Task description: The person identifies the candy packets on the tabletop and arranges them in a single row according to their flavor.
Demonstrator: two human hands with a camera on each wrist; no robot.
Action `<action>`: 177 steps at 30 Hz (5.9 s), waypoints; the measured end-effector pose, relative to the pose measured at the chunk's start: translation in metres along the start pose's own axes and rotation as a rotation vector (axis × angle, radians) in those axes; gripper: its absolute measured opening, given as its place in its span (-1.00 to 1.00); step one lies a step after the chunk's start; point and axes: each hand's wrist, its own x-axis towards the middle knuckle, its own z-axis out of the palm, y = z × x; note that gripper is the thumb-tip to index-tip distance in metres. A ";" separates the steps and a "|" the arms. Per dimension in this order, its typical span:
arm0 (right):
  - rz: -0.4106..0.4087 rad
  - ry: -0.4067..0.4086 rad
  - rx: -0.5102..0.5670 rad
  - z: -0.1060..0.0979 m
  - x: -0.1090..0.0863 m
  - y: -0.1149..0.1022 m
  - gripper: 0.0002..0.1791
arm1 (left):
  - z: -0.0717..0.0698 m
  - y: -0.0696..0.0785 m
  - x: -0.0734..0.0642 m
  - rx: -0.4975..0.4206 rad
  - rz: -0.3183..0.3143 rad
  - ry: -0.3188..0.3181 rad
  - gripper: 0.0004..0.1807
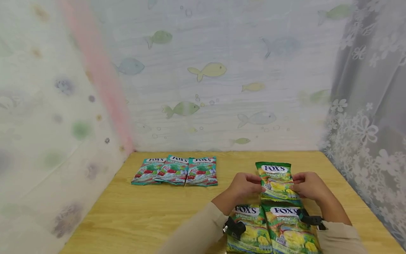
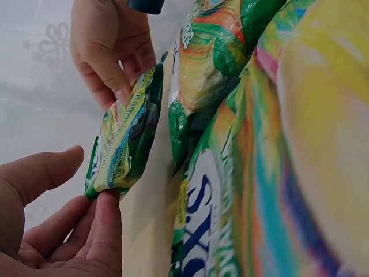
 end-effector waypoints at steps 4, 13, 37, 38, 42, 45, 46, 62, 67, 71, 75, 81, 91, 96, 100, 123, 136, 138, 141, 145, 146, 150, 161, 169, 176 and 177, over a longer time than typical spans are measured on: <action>-0.017 0.012 0.000 -0.002 0.000 -0.008 -0.33 | -0.005 0.007 0.002 0.012 0.028 0.009 -0.73; -0.059 0.014 0.011 0.001 0.000 -0.031 -0.33 | -0.023 0.009 0.010 0.005 0.083 0.042 -0.79; -0.151 0.019 0.014 0.043 0.033 -0.073 -0.47 | -0.091 0.005 0.024 0.118 0.132 0.088 -0.87; -0.153 0.019 0.014 0.045 0.035 -0.075 -0.47 | -0.093 0.005 0.024 0.125 0.133 0.091 -0.87; -0.155 0.022 0.014 0.054 0.043 -0.080 -0.48 | -0.104 0.005 0.024 0.152 0.130 0.111 -0.86; -0.157 0.023 0.022 0.060 0.048 -0.084 -0.48 | -0.111 0.004 0.026 0.162 0.126 0.124 -0.85; -0.158 0.023 0.026 0.062 0.049 -0.085 -0.48 | -0.114 0.004 0.026 0.164 0.128 0.127 -0.85; -0.150 0.020 0.094 0.092 0.078 -0.084 -0.50 | -0.137 -0.010 0.033 0.266 0.139 0.217 -0.84; -0.149 0.018 0.105 0.099 0.082 -0.084 -0.51 | -0.141 -0.016 0.036 0.312 0.162 0.241 -0.84; -0.141 0.025 0.104 0.102 0.085 -0.083 -0.53 | -0.142 -0.016 0.037 0.344 0.172 0.244 -0.84; -0.136 0.025 0.086 0.105 0.088 -0.081 -0.53 | -0.142 -0.015 0.035 0.362 0.146 0.253 -0.85; -0.107 0.024 0.053 0.109 0.091 -0.079 -0.54 | -0.141 -0.017 0.033 0.389 0.143 0.257 -0.88; -0.031 0.025 0.082 0.112 0.094 -0.078 -0.53 | -0.142 -0.017 0.032 0.405 0.149 0.242 -0.87; 0.010 0.027 0.098 0.112 0.093 -0.077 -0.56 | -0.141 -0.017 0.032 0.410 0.133 0.234 -0.89; 0.017 0.023 0.087 0.112 0.093 -0.077 -0.60 | -0.141 -0.017 0.032 0.418 0.123 0.236 -0.90; 0.047 -0.005 0.090 0.111 0.101 -0.071 -0.65 | -0.142 -0.021 0.041 0.396 0.087 0.224 -0.88; 0.052 -0.009 0.086 0.112 0.099 -0.071 -0.64 | -0.144 -0.024 0.039 0.401 0.121 0.212 -0.89; 0.048 -0.008 0.084 0.112 0.099 -0.072 -0.64 | -0.144 -0.024 0.039 0.399 0.121 0.209 -0.89; 0.051 -0.005 0.080 0.112 0.098 -0.073 -0.65 | -0.144 -0.025 0.039 0.396 0.117 0.211 -0.89; 0.056 0.001 0.079 0.113 0.097 -0.074 -0.65 | -0.144 -0.026 0.039 0.387 0.104 0.218 -0.88; 0.056 0.001 0.081 0.113 0.097 -0.074 -0.65 | -0.144 -0.026 0.040 0.387 0.102 0.219 -0.88; 0.055 0.001 0.095 0.114 0.098 -0.072 -0.64 | -0.145 -0.027 0.040 0.384 0.100 0.219 -0.88; 0.023 0.012 0.095 0.117 0.094 -0.072 -0.63 | -0.144 -0.029 0.039 0.406 0.142 0.226 -0.89; -0.033 0.007 0.050 0.117 0.090 -0.070 -0.54 | -0.142 -0.031 0.037 0.368 0.139 0.225 -0.89; -0.032 0.022 -0.049 0.118 0.095 -0.072 -0.51 | -0.141 -0.030 0.036 0.363 0.141 0.226 -0.87; -0.031 0.022 -0.054 0.118 0.095 -0.072 -0.52 | -0.141 -0.030 0.036 0.361 0.136 0.224 -0.87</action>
